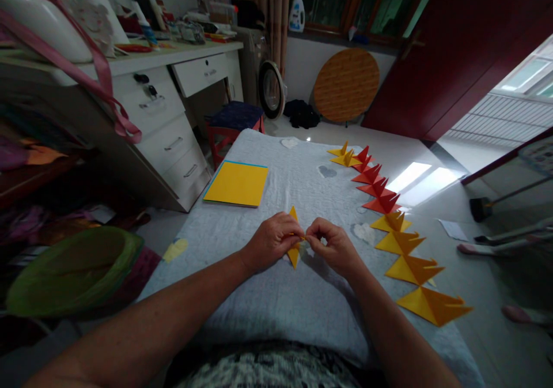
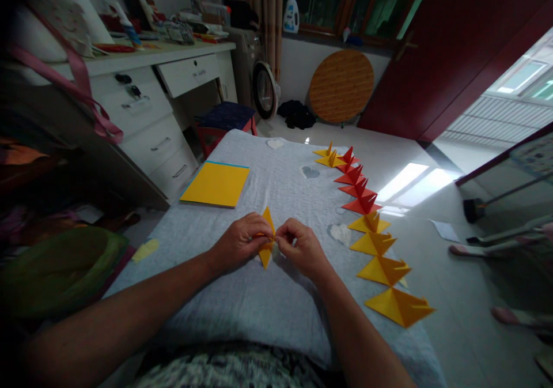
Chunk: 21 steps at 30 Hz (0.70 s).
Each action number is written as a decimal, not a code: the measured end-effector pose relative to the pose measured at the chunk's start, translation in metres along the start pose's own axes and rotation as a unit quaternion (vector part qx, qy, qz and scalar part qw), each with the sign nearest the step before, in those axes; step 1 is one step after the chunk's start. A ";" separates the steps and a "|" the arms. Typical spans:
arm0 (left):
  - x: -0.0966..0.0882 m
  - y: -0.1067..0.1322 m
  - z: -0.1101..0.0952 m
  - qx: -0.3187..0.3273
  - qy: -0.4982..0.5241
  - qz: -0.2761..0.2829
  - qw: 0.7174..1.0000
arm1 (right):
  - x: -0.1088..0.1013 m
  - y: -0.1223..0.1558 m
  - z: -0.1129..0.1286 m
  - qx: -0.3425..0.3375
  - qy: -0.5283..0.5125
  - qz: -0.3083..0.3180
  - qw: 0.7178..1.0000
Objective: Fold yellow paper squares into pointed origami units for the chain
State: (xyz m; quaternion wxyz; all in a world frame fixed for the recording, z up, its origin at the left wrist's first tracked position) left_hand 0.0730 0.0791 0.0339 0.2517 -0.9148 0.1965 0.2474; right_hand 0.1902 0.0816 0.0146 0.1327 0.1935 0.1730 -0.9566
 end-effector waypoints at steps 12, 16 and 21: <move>-0.003 0.000 0.002 0.003 0.002 -0.026 1.000 | -0.001 -0.002 0.008 -0.035 0.041 -0.004 0.999; -0.003 -0.001 0.003 -0.001 0.005 -0.027 1.000 | -0.002 -0.002 0.013 -0.052 0.060 -0.005 0.997; -0.003 -0.001 0.002 -0.004 0.010 -0.017 1.000 | -0.001 -0.001 0.017 -0.073 0.091 -0.003 0.993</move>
Point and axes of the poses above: each hand's wrist, its own y-axis away from the middle knuckle, its own x-axis out of the palm, z = x × y, the point moved 10 cm from there along -y, towards the middle knuckle, and after that the axes turned 9 degrees about -x, right-handed, at the moved point
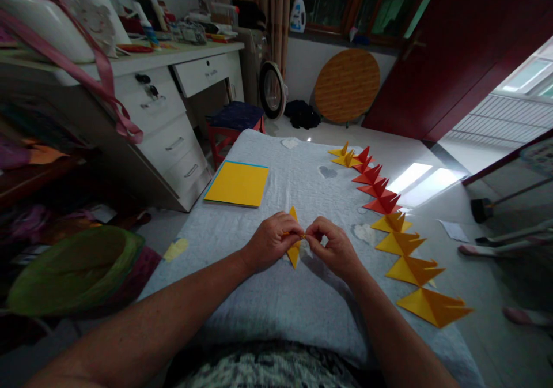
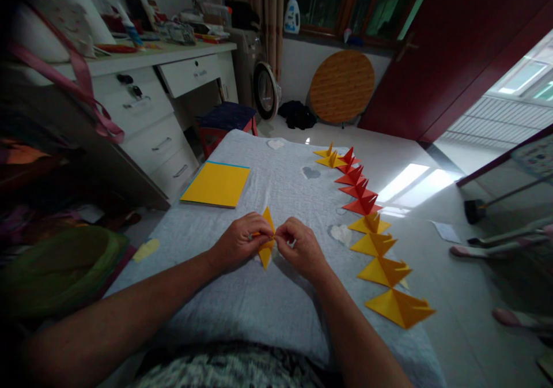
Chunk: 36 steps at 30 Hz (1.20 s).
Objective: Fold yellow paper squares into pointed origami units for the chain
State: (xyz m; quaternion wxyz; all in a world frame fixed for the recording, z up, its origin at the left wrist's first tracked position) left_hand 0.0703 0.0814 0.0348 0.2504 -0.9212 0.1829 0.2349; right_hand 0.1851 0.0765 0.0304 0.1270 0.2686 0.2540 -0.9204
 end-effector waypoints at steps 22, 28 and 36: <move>0.002 0.000 -0.004 0.023 -0.017 0.014 0.999 | -0.001 0.000 -0.001 -0.025 0.001 0.023 0.999; 0.002 0.001 -0.004 0.027 -0.026 0.015 0.999 | 0.001 -0.001 0.000 -0.037 0.010 0.031 0.999; 0.003 0.000 -0.004 0.027 -0.032 0.015 0.999 | 0.000 -0.001 0.000 -0.040 0.018 0.021 0.999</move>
Point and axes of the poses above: each hand's wrist, its own y-axis away from the middle knuckle, its own x-axis out of the palm, z = x × y, the point moved 10 cm from there along -y, towards the middle knuckle, and after that the axes turned 9 degrees about -x, right-handed, at the moved point
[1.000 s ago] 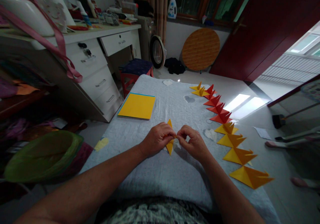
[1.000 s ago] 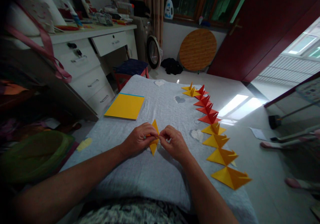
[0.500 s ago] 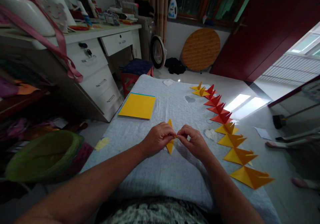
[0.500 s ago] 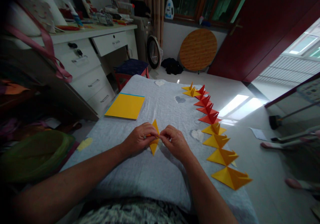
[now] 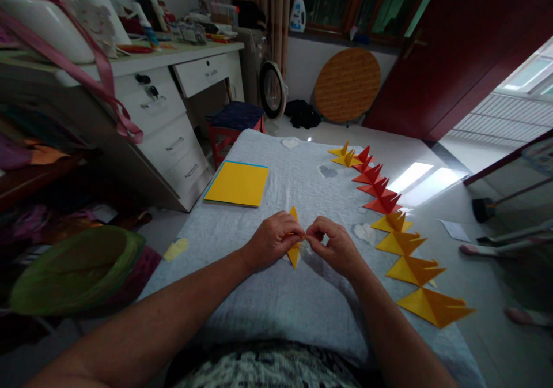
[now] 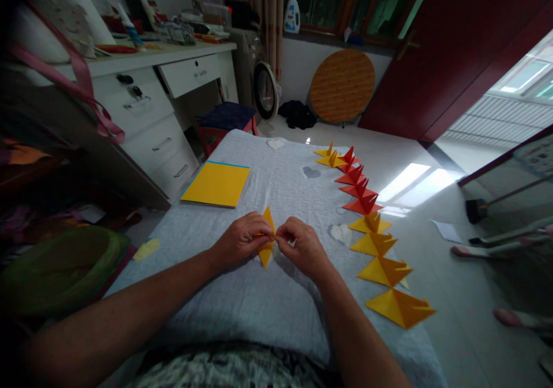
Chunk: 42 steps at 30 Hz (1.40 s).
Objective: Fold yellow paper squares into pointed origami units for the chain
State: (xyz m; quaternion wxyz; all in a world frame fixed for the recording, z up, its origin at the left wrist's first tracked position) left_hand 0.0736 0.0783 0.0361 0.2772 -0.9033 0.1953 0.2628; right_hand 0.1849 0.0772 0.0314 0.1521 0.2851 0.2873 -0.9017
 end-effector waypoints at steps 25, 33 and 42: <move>0.003 0.001 -0.008 0.028 -0.035 0.015 0.999 | 0.006 0.003 -0.015 0.098 -0.046 0.033 0.994; 0.003 0.001 0.000 -0.019 0.014 0.019 1.000 | 0.009 0.005 -0.019 0.132 -0.070 0.048 0.988; 0.001 0.000 0.002 -0.044 0.057 0.015 0.997 | 0.012 0.008 -0.023 0.138 -0.107 0.048 0.983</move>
Point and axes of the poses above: each hand's wrist, its own y-axis away from the middle knuckle, its own x-axis out of the palm, z = x × y, the point moved 10 cm from there along -y, towards the middle knuckle, and after that the axes turned 9 degrees about -x, right-handed, at the moved point
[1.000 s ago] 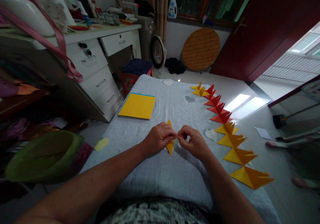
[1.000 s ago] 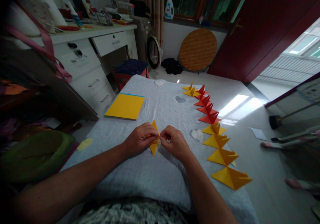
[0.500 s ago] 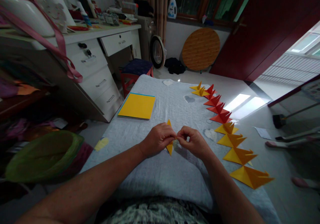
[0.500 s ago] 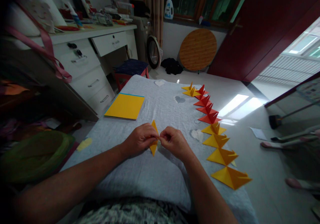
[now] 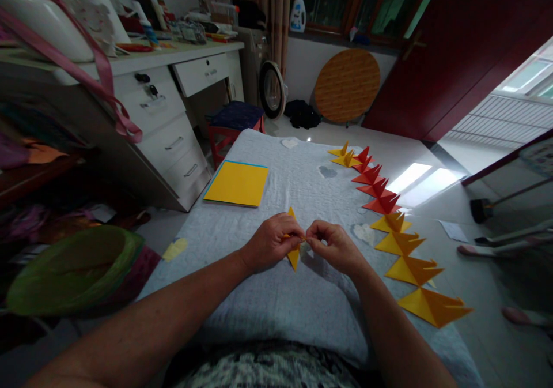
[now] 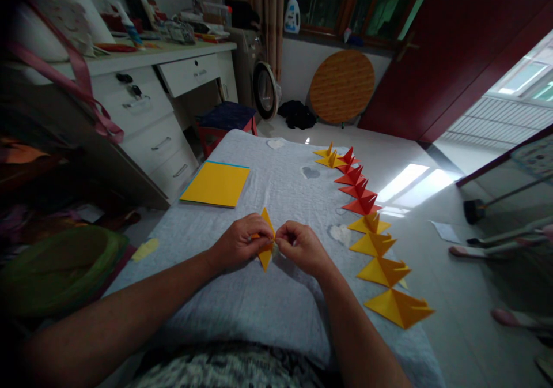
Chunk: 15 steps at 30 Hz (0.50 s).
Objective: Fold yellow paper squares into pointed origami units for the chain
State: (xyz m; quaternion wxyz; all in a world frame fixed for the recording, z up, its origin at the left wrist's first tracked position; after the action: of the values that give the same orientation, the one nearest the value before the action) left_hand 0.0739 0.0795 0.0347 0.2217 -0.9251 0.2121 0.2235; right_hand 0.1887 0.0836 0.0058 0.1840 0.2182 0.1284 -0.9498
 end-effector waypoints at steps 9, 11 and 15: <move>0.000 0.000 0.002 -0.005 0.039 0.005 0.999 | 0.004 0.000 -0.006 0.024 -0.045 0.003 0.999; 0.000 -0.001 0.001 -0.001 0.037 0.006 0.999 | 0.006 0.000 -0.011 0.037 -0.063 0.005 0.997; 0.001 -0.001 0.002 -0.010 0.034 0.008 0.999 | 0.010 0.002 -0.018 0.063 -0.088 0.007 0.994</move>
State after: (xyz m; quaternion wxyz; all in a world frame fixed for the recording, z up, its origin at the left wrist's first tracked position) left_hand 0.0742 0.0809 0.0330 0.2032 -0.9327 0.2245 0.1958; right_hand 0.1872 0.0847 -0.0147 0.1866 0.1462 0.0500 -0.9702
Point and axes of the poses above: each hand's wrist, its own y-axis away from the middle knuckle, its own x-axis out of the palm, z = x × y, the point moved 10 cm from there along -y, towards the middle knuckle, and after that the axes turned 9 degrees about -x, right-handed, at the moved point
